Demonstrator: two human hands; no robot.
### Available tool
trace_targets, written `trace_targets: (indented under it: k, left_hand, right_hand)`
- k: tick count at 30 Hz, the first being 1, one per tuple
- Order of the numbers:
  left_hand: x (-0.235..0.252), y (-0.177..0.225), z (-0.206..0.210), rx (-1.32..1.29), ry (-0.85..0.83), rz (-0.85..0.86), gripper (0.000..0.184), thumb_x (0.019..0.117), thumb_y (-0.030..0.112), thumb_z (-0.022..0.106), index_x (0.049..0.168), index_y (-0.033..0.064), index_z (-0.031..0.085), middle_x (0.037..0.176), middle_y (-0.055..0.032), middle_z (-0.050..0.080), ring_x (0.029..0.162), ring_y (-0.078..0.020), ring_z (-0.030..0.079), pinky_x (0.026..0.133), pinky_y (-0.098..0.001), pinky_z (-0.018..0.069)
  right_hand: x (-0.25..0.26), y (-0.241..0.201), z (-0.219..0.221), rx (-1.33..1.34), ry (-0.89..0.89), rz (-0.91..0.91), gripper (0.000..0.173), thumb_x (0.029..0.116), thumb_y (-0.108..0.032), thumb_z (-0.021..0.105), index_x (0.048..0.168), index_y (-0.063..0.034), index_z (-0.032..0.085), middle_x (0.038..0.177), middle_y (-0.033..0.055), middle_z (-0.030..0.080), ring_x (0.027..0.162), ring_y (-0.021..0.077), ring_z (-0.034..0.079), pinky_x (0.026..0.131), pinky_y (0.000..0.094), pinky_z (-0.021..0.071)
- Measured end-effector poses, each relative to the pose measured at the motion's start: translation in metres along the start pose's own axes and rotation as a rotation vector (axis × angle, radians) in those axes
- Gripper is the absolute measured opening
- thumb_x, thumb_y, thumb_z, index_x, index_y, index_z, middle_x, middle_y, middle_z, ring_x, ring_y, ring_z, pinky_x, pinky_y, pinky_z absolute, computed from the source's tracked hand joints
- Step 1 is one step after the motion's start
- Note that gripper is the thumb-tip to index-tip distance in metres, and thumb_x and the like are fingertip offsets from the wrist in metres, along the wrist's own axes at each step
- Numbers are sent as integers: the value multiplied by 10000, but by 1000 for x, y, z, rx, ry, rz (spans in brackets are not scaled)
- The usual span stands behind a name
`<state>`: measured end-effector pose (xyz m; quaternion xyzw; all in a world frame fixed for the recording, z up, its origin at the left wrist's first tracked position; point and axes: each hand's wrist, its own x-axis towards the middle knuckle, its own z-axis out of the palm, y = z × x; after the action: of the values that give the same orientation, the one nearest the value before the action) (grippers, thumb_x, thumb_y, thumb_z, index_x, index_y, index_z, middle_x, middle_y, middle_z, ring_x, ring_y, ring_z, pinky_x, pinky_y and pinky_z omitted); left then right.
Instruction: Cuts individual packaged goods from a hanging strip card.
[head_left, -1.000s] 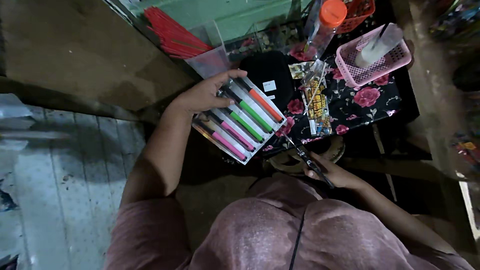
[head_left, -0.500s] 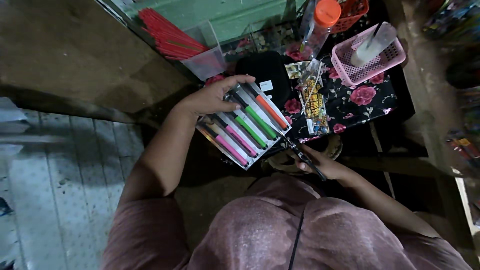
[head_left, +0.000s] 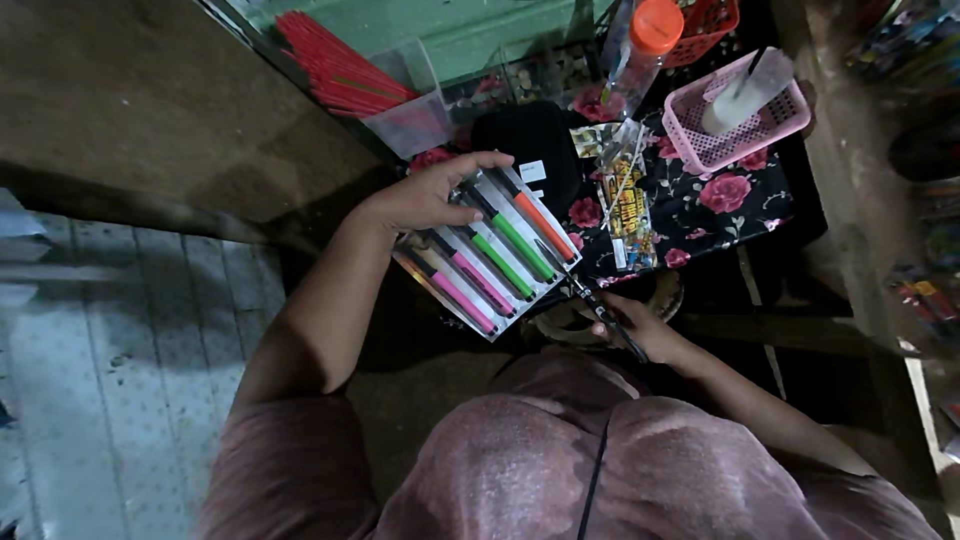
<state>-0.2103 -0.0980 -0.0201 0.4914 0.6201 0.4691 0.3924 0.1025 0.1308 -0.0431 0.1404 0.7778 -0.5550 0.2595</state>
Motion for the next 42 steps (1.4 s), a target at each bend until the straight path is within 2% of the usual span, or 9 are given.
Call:
trace_targets:
  k: [6, 11, 14, 18, 26, 30, 37, 39, 42]
  left_hand:
    - [-3, -4, 4, -8, 16, -37, 726, 873, 6, 651, 1540, 42, 367, 1572, -50, 423, 1399, -73, 435, 1148, -253, 386]
    - [-2, -10, 15, -30, -14, -46, 749, 867, 13, 654, 1551, 45, 348, 1577, -75, 412, 1389, -93, 450, 1135, -270, 406]
    - [-2, -17, 18, -83, -26, -47, 754, 870, 9, 644, 1556, 57, 335, 1580, -64, 404, 1386, -89, 453, 1131, -267, 414]
    - [1, -28, 22, -80, -43, -71, 757, 872, -8, 641, 1560, 73, 337, 1572, -59, 418, 1361, -76, 479, 1113, -265, 434]
    - [17, -79, 39, -149, -110, -86, 772, 858, -2, 657, 1562, 51, 344, 1591, -93, 400, 1405, -133, 443, 1144, -308, 404]
    - [28, -114, 42, -138, -66, -234, 762, 878, -72, 634, 1567, 91, 354, 1609, -94, 378, 1420, -181, 436, 1151, -365, 397]
    - [10, -192, 37, -132, 34, -498, 809, 915, -69, 650, 1605, 200, 326, 1633, -76, 358, 1465, -248, 397, 1175, -480, 366]
    - [2, -194, 37, -163, 81, -549, 919, 907, -41, 673, 1639, 271, 214, 1630, -104, 351, 1451, -280, 409, 1145, -504, 400]
    - [-14, -179, 31, -207, 204, -557, 900, 899, -43, 670, 1627, 264, 238, 1601, -125, 385, 1413, -277, 449, 1092, -477, 451]
  right_hand:
    - [-3, 1, 2, 97, -30, -6, 496, 994, -358, 624, 1309, 18, 555, 811, -16, 596, 633, -6, 543, 613, 173, 494]
    - [6, 15, 2, 160, -106, -56, 759, 901, -653, 607, 1335, -34, 537, 832, -66, 628, 706, -17, 597, 674, 174, 528]
    - [10, 17, 0, 201, -139, -81, 811, 879, -708, 606, 1337, -44, 522, 830, -82, 626, 707, -26, 602, 662, 153, 523]
    - [12, 14, -2, 221, -163, -33, 609, 959, -511, 591, 1340, -42, 519, 807, -76, 594, 674, -28, 573, 637, 146, 506]
    - [38, 29, 5, 202, -124, 50, 499, 994, -410, 597, 1275, 0, 551, 750, -42, 592, 590, -3, 557, 562, 164, 496]
    - [71, 49, -4, 240, -141, 163, 377, 1064, -267, 522, 1317, 12, 524, 818, 31, 605, 627, 69, 568, 582, 228, 507]
    - [88, 101, -9, 247, -174, 264, 339, 1076, -242, 504, 1334, -22, 515, 828, 25, 580, 656, 62, 548, 607, 219, 488]
    - [84, 108, -10, 252, -189, 248, 338, 1065, -243, 518, 1310, -11, 502, 824, 15, 573, 657, 49, 556, 611, 206, 499]
    - [75, 112, -9, 227, -132, 274, 415, 1061, -236, 554, 1412, -28, 473, 934, 70, 624, 732, 90, 593, 666, 252, 526]
